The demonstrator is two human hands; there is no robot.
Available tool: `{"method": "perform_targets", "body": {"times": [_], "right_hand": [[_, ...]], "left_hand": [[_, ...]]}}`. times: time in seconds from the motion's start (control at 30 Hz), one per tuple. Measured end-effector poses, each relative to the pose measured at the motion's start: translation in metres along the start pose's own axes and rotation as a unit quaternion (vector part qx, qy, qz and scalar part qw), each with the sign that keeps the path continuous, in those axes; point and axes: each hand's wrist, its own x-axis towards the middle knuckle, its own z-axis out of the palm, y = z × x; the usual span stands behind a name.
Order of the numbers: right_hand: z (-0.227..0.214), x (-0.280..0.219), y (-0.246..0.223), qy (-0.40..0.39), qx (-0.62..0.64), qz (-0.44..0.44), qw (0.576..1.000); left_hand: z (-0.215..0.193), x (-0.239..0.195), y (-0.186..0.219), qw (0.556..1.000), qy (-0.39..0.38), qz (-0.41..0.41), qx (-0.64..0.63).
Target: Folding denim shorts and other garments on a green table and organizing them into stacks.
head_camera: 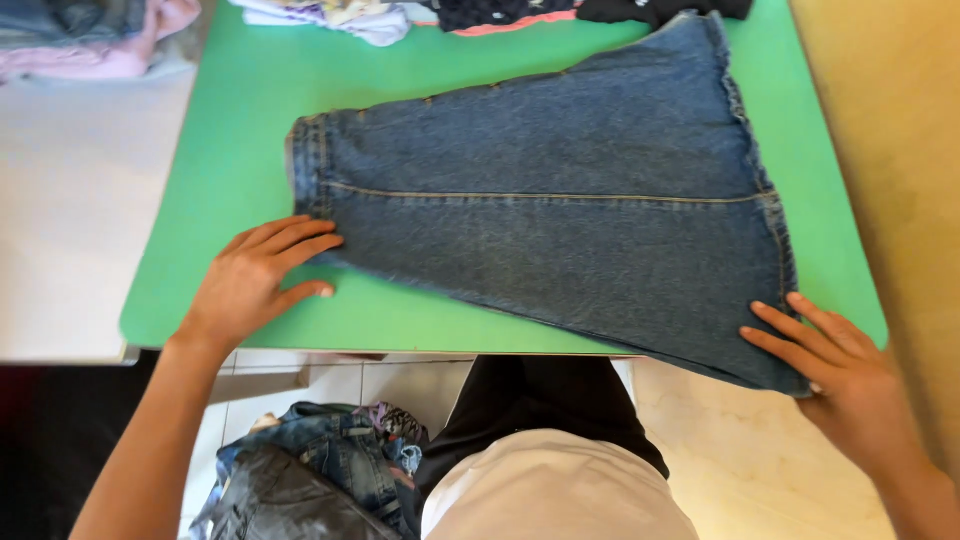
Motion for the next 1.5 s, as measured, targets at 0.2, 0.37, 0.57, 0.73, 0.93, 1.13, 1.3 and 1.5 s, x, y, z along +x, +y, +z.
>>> {"method": "perform_targets", "body": {"times": [0.2, 0.37, 0.57, 0.73, 0.93, 1.13, 1.3, 1.5], "right_hand": [[-0.023, 0.015, -0.023, 0.023, 0.129, 0.144, 0.981], [0.01, 0.007, 0.024, 0.133, 0.311, 0.196, 0.92], [0.002, 0.003, 0.086, 0.197, 0.256, 0.363, 0.874], [-0.042, 0.109, 0.085, 0.285, 0.248, 0.12, 0.918], [0.02, 0.224, 0.205, 0.353, 0.247, 0.188, 0.883], [0.105, 0.26, 0.232, 0.253, -0.021, 0.327, 0.91], [0.054, 0.263, 0.155, 0.247, -0.014, 0.349, 0.904], [0.01, 0.283, 0.13, 0.106, -0.054, 0.401, 0.908]], "left_hand": [[0.022, -0.001, -0.009, 0.989, 0.073, 0.048, 0.116], [0.022, 0.006, -0.003, 0.953, 0.143, 0.067, 0.257], [-0.02, 0.028, 0.006, 0.991, 0.135, 0.001, 0.017], [-0.034, 0.067, -0.016, 0.972, 0.098, -0.103, -0.189], [0.021, 0.122, -0.046, 0.963, 0.162, -0.1, -0.19], [0.065, 0.126, -0.046, 0.947, 0.141, -0.284, 0.047], [0.05, 0.124, -0.038, 0.961, 0.201, -0.187, 0.035], [0.053, 0.123, -0.049, 0.953, 0.194, -0.145, -0.18]]}}
